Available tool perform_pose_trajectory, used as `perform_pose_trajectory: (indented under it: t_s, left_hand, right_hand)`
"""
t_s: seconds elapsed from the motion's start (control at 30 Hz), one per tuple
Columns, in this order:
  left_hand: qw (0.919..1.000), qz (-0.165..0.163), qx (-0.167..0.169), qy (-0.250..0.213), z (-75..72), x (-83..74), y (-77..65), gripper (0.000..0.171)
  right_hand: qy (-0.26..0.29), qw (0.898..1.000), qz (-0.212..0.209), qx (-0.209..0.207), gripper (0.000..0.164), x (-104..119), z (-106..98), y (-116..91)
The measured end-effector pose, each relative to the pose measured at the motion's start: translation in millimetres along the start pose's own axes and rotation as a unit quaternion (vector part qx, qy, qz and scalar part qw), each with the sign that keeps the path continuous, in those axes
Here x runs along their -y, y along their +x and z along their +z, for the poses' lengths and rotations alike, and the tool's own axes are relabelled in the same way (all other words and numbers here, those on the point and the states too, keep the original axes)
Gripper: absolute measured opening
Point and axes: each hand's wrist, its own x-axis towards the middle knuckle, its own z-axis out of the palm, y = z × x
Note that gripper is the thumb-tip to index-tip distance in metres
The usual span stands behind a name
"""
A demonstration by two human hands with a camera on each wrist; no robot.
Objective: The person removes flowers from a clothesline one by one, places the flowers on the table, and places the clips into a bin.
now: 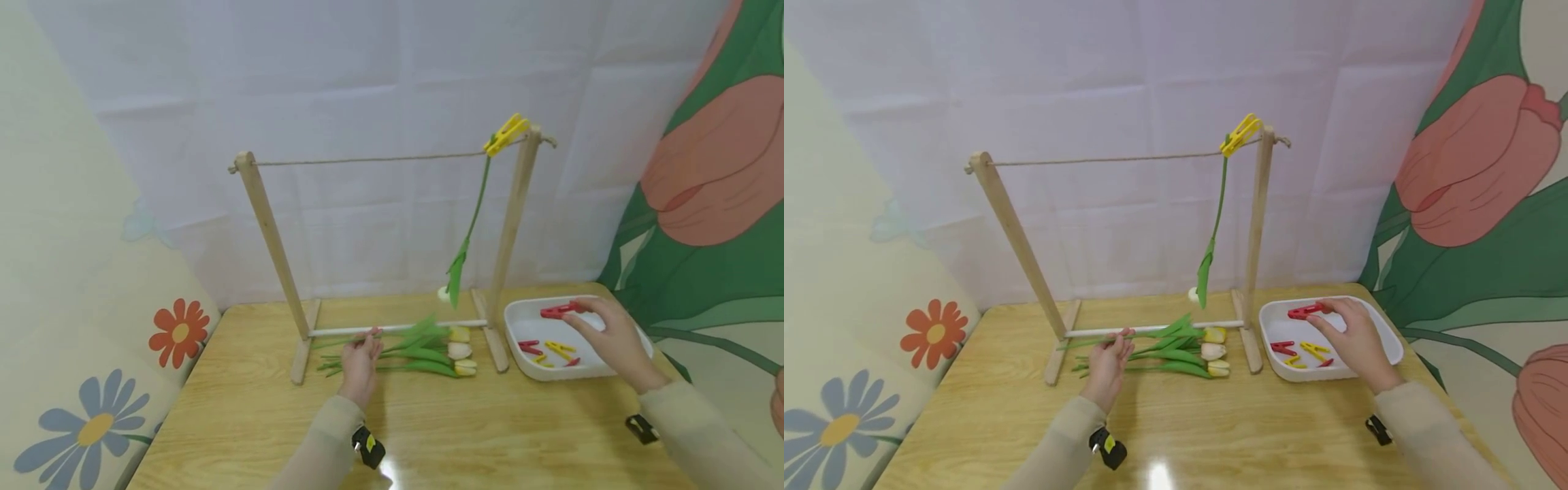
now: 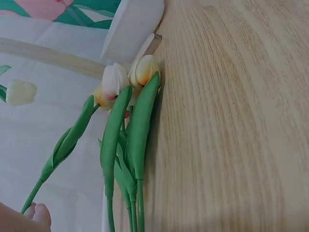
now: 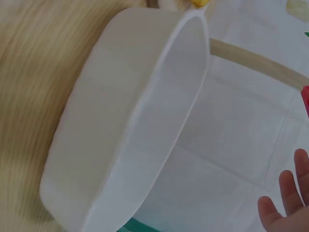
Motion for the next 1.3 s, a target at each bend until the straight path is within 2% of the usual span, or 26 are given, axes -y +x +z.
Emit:
perform_pose_trajectory:
  t_s: [0.17,0.3,0.5,0.73,0.87,1.03,1.17,1.3]
  left_hand:
    - [0.9999,-0.007,0.008,-0.007,-3.6,2.8,1.2,0.009]
    - [0.9995,-0.010,0.019,-0.023,-8.1,7.3,2.7,0.010]
    - [0.9990,-0.023,0.029,-0.025,-15.0,13.9,1.6,0.023]
    - [0.9987,-0.033,0.031,-0.023,-20.8,17.3,5.7,0.017]
    - [0.9978,-0.050,0.030,-0.031,-23.4,15.8,9.0,0.002]
    - [0.9958,-0.069,0.054,-0.025,-25.6,13.9,8.7,0.046]
    - [0.9951,-0.077,0.062,0.001,-27.8,13.4,8.4,0.050]
    - [0.9924,-0.106,0.061,0.015,-30.5,13.5,8.6,0.050]
  right_hand:
    - [-0.024,0.996,0.047,0.071,0.039,-13.2,-7.2,-0.5]
    - [-0.037,0.992,0.065,0.100,0.042,-22.4,-10.7,1.3]
    - [-0.060,0.989,0.058,0.126,0.041,-34.8,-13.2,3.0]
    - [-0.087,0.983,0.022,0.163,0.033,-56.1,-11.5,6.9]
    - [-0.097,0.978,0.010,0.183,0.029,-68.8,-10.1,7.2]
    - [-0.099,0.973,0.032,0.207,0.030,-77.9,-11.9,5.5]
    - [-0.098,0.967,0.053,0.229,0.031,-83.9,-12.4,4.1]
    - [-0.093,0.961,0.070,0.252,0.029,-90.1,-11.6,2.3]
